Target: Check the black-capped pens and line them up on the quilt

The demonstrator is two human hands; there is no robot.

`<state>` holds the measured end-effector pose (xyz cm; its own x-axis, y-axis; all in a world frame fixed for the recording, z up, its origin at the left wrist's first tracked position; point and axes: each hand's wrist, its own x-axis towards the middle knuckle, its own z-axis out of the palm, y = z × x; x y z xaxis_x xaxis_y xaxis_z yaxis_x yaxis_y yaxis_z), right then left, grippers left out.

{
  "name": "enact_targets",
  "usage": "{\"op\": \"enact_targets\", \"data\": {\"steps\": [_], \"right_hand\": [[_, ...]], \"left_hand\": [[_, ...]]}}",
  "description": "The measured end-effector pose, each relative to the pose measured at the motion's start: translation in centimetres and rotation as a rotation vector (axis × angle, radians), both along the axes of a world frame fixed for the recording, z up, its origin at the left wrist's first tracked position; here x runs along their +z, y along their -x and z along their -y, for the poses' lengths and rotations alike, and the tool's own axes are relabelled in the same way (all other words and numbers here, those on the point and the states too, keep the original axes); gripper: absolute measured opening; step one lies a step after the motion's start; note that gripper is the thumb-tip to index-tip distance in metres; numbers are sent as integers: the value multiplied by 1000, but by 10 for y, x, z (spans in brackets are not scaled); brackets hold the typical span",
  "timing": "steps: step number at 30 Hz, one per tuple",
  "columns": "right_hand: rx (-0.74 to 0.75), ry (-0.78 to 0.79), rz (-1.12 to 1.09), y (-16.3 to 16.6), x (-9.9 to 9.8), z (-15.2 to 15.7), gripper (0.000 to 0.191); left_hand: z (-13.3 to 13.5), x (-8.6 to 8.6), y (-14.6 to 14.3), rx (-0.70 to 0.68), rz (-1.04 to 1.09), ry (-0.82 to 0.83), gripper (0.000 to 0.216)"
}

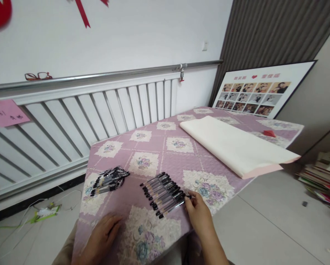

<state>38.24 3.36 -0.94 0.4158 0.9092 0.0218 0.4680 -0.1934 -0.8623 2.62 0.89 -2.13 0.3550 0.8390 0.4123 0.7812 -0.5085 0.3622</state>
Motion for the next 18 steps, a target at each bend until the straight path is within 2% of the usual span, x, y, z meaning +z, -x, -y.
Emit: {"op": "enact_targets", "data": {"steps": [9,18], "right_hand": [[0,89,213,4,4,-3,37],[16,127,302,9,8,-7,30]], "left_hand": [[0,1,0,1,-21,-16,29],[0,2,1,0,-50,30,32]]}}
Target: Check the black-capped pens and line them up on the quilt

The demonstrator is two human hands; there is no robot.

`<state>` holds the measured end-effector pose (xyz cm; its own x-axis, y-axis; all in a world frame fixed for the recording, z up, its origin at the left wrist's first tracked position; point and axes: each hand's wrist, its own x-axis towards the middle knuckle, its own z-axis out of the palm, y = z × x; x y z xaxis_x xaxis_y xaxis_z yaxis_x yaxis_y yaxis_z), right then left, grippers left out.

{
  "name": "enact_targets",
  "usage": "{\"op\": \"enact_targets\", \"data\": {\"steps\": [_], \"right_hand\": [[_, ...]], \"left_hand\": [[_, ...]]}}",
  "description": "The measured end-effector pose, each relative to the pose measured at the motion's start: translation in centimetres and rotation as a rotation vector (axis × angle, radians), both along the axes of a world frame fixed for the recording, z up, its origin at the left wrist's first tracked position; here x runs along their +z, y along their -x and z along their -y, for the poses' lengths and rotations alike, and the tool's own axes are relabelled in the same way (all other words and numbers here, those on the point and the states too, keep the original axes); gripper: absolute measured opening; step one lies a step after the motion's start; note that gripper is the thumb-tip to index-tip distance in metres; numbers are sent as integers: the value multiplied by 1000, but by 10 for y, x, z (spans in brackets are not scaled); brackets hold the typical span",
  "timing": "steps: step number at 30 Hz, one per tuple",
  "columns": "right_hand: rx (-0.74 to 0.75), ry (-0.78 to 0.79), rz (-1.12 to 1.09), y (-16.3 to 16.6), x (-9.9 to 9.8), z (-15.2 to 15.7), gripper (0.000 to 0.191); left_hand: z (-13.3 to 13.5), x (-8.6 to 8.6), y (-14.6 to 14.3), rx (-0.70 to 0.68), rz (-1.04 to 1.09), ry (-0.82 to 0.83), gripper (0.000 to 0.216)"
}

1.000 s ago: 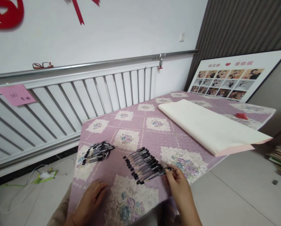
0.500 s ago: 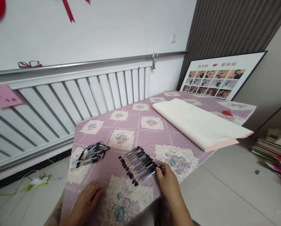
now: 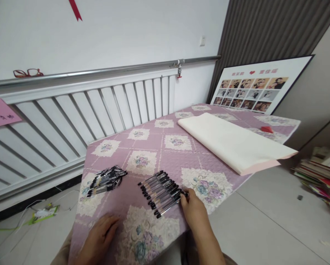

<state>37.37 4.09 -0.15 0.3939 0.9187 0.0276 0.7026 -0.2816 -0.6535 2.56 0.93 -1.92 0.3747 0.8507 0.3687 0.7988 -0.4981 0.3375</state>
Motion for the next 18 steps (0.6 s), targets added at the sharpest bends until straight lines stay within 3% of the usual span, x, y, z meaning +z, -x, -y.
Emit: {"op": "enact_targets", "data": {"steps": [9,18], "right_hand": [[16,-45,3,-1,2,1,27],[9,-260,86,-13,-19,0,30]], "left_hand": [[1,1,0,0,32,29,29],[1,-4,2,6,46,16,27]]}}
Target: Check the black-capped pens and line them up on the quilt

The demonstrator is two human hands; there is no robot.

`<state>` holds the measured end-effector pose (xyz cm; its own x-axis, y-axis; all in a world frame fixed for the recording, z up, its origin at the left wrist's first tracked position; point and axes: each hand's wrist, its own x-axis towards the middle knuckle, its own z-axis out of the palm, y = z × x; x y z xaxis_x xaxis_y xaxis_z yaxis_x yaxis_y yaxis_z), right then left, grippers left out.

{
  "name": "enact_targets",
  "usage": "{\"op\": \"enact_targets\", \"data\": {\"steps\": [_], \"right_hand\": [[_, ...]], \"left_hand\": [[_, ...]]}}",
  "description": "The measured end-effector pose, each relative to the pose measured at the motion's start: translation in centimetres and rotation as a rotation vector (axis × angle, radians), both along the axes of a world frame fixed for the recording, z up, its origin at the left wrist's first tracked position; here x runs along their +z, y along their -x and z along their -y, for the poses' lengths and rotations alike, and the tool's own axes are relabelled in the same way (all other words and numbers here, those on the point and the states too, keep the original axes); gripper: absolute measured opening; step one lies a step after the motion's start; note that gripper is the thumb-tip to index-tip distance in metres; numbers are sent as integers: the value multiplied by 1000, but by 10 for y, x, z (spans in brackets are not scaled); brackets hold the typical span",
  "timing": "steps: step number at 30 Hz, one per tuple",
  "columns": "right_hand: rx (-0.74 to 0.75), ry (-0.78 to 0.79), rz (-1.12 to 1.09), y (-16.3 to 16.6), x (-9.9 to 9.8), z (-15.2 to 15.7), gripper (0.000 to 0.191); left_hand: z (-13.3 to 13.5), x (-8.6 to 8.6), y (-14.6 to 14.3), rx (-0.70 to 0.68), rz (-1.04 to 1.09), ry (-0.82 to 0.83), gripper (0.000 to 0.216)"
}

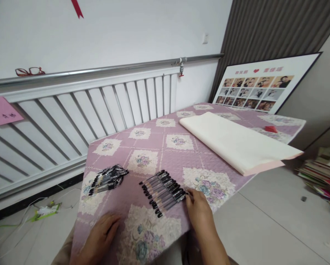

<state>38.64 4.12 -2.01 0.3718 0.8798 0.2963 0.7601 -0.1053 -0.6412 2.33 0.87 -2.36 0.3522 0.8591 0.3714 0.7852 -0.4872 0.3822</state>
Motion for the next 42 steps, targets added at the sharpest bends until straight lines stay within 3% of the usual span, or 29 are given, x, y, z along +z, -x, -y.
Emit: {"op": "enact_targets", "data": {"steps": [9,18,26,30,34,38,42], "right_hand": [[83,30,12,2,5,-1,31],[51,32,-38,3,5,-1,30],[19,-83,-101,11,14,2,30],[143,-158,-100,41,21,8,24],[461,-191,-88,96,25,18,20],[725,-116,-71,154,25,25,22],[788,7,-131,188,20,23,20]], "left_hand": [[1,1,-2,10,12,8,28],[0,0,-1,13,3,16,27],[1,10,-7,12,25,6,25],[1,16,-10,6,34,50,24],[0,15,-11,9,51,66,22],[-1,15,-12,19,50,86,22],[-2,13,-11,19,55,100,21]]}}
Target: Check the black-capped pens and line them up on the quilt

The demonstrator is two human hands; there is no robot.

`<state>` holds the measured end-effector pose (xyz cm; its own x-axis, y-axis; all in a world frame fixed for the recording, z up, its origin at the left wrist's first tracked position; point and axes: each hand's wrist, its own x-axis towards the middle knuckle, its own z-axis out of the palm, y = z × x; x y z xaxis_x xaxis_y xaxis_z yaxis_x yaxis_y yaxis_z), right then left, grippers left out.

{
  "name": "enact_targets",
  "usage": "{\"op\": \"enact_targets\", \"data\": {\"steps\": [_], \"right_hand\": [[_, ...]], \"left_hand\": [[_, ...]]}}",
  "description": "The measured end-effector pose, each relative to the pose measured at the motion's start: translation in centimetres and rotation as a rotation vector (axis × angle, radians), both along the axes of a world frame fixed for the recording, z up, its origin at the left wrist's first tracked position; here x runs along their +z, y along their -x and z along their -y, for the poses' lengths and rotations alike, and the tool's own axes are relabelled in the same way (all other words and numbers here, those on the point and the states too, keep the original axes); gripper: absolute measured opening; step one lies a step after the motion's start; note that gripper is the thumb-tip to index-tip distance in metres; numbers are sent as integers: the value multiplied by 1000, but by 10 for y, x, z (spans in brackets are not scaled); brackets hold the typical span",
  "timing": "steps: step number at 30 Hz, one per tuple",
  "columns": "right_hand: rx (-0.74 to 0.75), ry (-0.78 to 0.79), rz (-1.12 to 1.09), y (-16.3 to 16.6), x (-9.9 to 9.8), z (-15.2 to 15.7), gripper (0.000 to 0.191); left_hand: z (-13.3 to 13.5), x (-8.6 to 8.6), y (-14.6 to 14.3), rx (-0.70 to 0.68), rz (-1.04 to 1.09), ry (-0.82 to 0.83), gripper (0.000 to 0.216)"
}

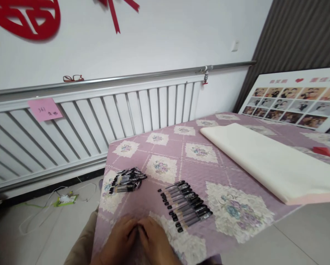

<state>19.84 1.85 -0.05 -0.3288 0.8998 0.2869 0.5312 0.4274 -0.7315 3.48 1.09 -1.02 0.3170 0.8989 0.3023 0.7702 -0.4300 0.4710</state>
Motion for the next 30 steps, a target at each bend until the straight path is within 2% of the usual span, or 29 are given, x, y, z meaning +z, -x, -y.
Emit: {"op": "enact_targets", "data": {"steps": [4,8,15,30], "right_hand": [[-80,64,-76,6,-4,-9,20],[-152,48,-109,5,-6,-11,20],[-183,-77,-10,11,-11,-12,18],[-256,-114,101,13,-16,-18,20]], "left_hand": [[-1,-4,2,-7,56,-24,21],[-1,-7,3,6,103,-16,23],[-2,-13,3,1,147,22,25],[-8,-26,4,14,284,23,28]]}}
